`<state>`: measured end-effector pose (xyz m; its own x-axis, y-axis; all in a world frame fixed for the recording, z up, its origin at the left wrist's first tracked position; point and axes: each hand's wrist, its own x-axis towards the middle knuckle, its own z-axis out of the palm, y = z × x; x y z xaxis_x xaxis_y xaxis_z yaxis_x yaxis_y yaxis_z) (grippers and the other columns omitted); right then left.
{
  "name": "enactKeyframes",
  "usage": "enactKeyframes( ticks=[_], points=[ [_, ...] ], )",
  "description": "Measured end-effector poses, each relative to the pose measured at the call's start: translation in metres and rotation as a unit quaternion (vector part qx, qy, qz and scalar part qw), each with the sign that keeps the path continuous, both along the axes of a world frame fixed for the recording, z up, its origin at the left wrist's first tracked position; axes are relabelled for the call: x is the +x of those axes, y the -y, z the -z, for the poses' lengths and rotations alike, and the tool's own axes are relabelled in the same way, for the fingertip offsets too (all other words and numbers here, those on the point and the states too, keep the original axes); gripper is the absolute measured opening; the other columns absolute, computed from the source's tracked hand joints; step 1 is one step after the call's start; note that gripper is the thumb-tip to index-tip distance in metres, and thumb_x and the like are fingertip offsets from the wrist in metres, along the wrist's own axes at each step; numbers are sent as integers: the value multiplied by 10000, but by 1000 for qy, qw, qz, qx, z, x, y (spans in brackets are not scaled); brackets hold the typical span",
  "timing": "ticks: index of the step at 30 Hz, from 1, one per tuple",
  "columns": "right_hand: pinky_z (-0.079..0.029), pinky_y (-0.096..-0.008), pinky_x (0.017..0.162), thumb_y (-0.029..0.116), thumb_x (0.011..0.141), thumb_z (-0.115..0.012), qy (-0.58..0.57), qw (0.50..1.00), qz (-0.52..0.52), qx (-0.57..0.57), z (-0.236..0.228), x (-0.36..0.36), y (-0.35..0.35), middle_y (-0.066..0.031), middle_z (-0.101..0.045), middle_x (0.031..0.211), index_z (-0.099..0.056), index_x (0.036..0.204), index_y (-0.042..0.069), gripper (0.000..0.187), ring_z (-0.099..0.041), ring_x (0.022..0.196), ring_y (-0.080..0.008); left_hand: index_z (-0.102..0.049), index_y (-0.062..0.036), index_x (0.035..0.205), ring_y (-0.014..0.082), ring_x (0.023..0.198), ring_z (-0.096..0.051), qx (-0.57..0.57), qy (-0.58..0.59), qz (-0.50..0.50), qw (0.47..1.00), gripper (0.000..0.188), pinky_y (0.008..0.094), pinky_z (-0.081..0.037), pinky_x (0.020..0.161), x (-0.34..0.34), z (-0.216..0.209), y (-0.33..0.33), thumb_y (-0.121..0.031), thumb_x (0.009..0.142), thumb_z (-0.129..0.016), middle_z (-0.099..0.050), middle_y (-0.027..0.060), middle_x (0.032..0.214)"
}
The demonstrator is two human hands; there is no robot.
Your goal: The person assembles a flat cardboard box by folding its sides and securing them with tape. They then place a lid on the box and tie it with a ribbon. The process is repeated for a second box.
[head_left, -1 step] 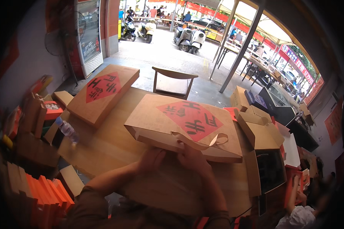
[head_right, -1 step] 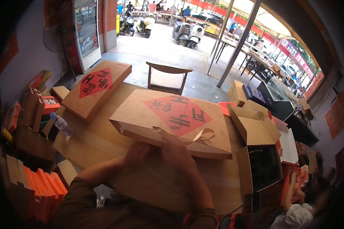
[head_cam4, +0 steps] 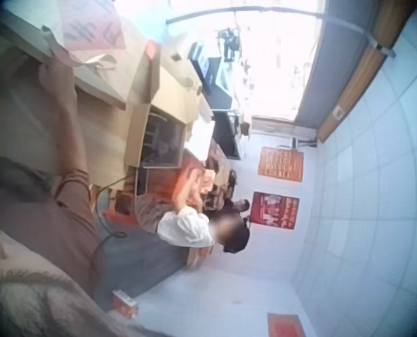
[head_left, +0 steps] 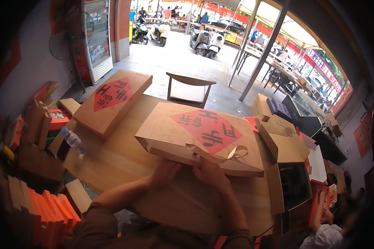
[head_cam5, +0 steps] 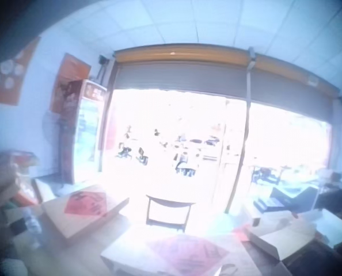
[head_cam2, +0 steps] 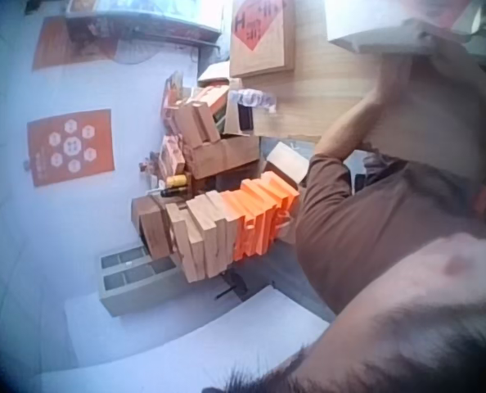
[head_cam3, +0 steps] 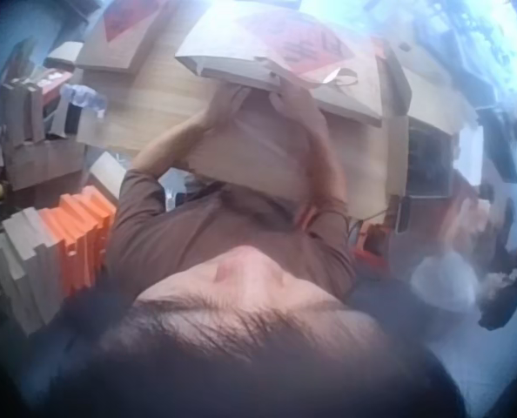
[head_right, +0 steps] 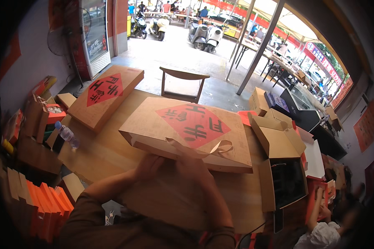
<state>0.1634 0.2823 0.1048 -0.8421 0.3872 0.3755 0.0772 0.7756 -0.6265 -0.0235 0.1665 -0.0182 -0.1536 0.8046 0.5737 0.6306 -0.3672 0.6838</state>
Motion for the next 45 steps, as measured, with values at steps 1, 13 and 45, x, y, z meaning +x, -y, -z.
enactKeyframes(
  ticks=[1, 13, 45],
  points=[
    [-493, -487, 1065, -83, 853, -513, 22, 1000, 4, 3, 2, -2, 0, -262, -653, 1336, -549, 1508, 82, 676, -617, 1263, -430, -681, -2, 1224, 349, 1057, -682, 8, 51, 8, 999, 259, 471, -510, 979, 2, -5, 1, -167, 1043, -596, -722, 145, 1182],
    [-534, -509, 942, 55, 952, -553, 113, 994, 12, 4, 49, -5, -4, -245, -674, 1222, -566, 1500, 223, 574, -652, 1135, -448, -655, -34, 1378, 281, 1326, -592, -133, 157, 51, 977, 357, 423, -442, 1134, 15, 10, 0, -186, 1061, -590, -668, 171, 1370],
    [-536, -535, 938, 135, 943, -577, 119, 991, -37, -41, 42, -5, -2, -296, -681, 1210, -552, 1509, 209, 571, -659, 1114, -475, -730, -23, 1190, 181, 944, -693, -150, 194, 61, 968, 232, 359, -555, 843, 20, -7, 2, -159, 1017, -656, -741, 86, 1020]
  ],
)
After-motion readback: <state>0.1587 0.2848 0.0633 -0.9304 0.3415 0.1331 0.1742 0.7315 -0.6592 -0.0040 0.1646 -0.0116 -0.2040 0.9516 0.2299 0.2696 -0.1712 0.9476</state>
